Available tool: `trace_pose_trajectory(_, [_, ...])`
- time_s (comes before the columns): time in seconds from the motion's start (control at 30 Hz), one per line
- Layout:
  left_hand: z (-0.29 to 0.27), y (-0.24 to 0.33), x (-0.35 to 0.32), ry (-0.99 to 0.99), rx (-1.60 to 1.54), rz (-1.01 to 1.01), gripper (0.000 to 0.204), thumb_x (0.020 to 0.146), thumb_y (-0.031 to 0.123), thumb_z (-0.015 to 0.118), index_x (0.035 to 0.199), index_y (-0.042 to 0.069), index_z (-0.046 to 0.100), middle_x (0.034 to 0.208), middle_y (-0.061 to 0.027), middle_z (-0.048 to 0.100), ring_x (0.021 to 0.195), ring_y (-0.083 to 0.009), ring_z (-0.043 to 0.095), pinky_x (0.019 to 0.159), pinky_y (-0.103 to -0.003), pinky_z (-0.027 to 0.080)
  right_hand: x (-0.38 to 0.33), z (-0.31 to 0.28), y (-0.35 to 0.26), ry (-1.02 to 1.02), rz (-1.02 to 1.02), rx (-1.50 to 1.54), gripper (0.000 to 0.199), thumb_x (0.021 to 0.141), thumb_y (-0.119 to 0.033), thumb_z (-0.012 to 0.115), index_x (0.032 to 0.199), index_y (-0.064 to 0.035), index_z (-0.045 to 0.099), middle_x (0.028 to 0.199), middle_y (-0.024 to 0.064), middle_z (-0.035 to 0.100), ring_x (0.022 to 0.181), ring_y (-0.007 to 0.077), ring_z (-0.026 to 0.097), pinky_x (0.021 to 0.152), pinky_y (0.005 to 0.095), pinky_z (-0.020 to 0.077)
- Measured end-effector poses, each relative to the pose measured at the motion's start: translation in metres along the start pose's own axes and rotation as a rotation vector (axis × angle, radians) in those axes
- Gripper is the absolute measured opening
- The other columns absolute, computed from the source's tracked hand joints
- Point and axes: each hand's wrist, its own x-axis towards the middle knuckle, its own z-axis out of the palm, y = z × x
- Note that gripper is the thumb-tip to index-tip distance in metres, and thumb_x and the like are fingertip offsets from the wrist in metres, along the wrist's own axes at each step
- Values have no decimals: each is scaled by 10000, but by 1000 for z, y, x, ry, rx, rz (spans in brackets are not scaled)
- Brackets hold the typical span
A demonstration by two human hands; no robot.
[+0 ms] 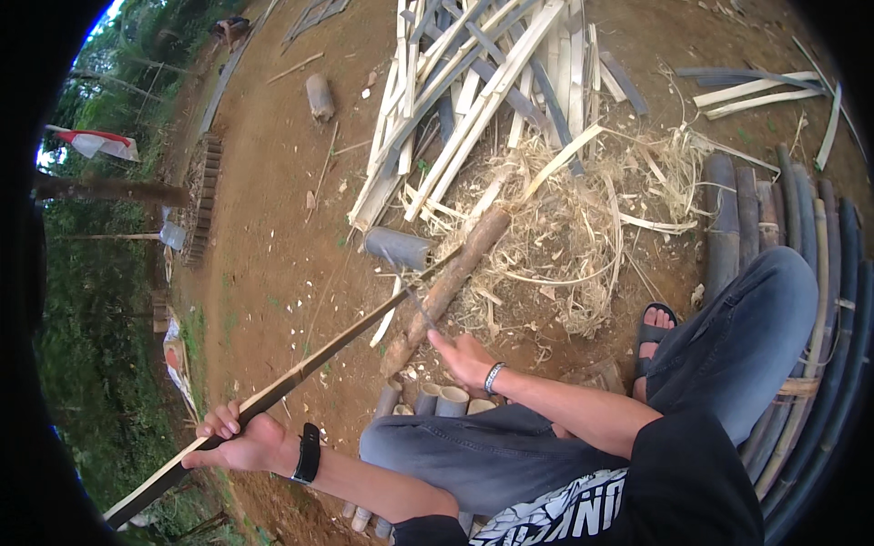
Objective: The person shaves and trims a long strip of wood using a machete, moving the blade along the length of the wood to remove shavings while holding the wood against a log support.
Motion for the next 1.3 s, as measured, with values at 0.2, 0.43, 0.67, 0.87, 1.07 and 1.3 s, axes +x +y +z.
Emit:
trace_pose_trajectory(0.2, [7, 0, 6, 23, 10, 0, 561, 903, 605, 393, 650, 105, 383, 536, 21, 296, 443, -73, 289, 405, -198, 225, 16, -27, 25, 51, -44, -252, 700, 863, -730, 264, 465, -163, 361, 417, -63, 341, 317, 71, 295, 302, 272, 221])
trace_pose_trajectory(0.43, [12, -1, 1, -22, 14, 15, 550, 896, 595, 429, 658, 100, 398, 551, 15, 331, 444, -75, 297, 410, -203, 229, 2, -10, 5, 16, -282, -400, 680, 895, -667, 323, 443, -162, 368, 393, -58, 325, 320, 97, 339, 343, 305, 333])
trace_pose_trajectory(0.67, [3, 0, 7, -79, -32, -8, 552, 886, 599, 444, 663, 95, 403, 545, 18, 320, 447, -77, 311, 416, -195, 248, 27, -28, 24, 36, -5, -132, 717, 874, -700, 322, 508, -98, 456, 440, -3, 427, 335, 152, 407, 393, 336, 404])
trace_pose_trajectory(0.87, [7, -7, 15, -26, 8, 5, 550, 882, 604, 447, 671, 96, 416, 555, 20, 332, 451, -72, 315, 420, -193, 259, 78, -67, 58, 196, 123, -87, 757, 842, -734, 339, 454, -89, 419, 396, 21, 392, 323, 177, 425, 381, 344, 408])
trace_pose_trajectory(1.07, [-9, -10, 25, -48, 6, -11, 550, 886, 608, 422, 691, 95, 450, 587, 13, 381, 469, -78, 354, 437, -203, 286, 58, -42, 43, 110, -95, -268, 750, 842, -739, 327, 434, -112, 376, 406, 8, 406, 321, 146, 413, 356, 327, 380])
trace_pose_trajectory(1.3, [-14, -14, 31, 18, 40, 28, 548, 883, 609, 425, 701, 92, 432, 590, 15, 360, 465, -77, 341, 414, -198, 278, 52, -39, 28, 13, 41, -69, 731, 847, -735, 323, 447, -123, 350, 422, 4, 409, 337, 171, 444, 388, 351, 403])
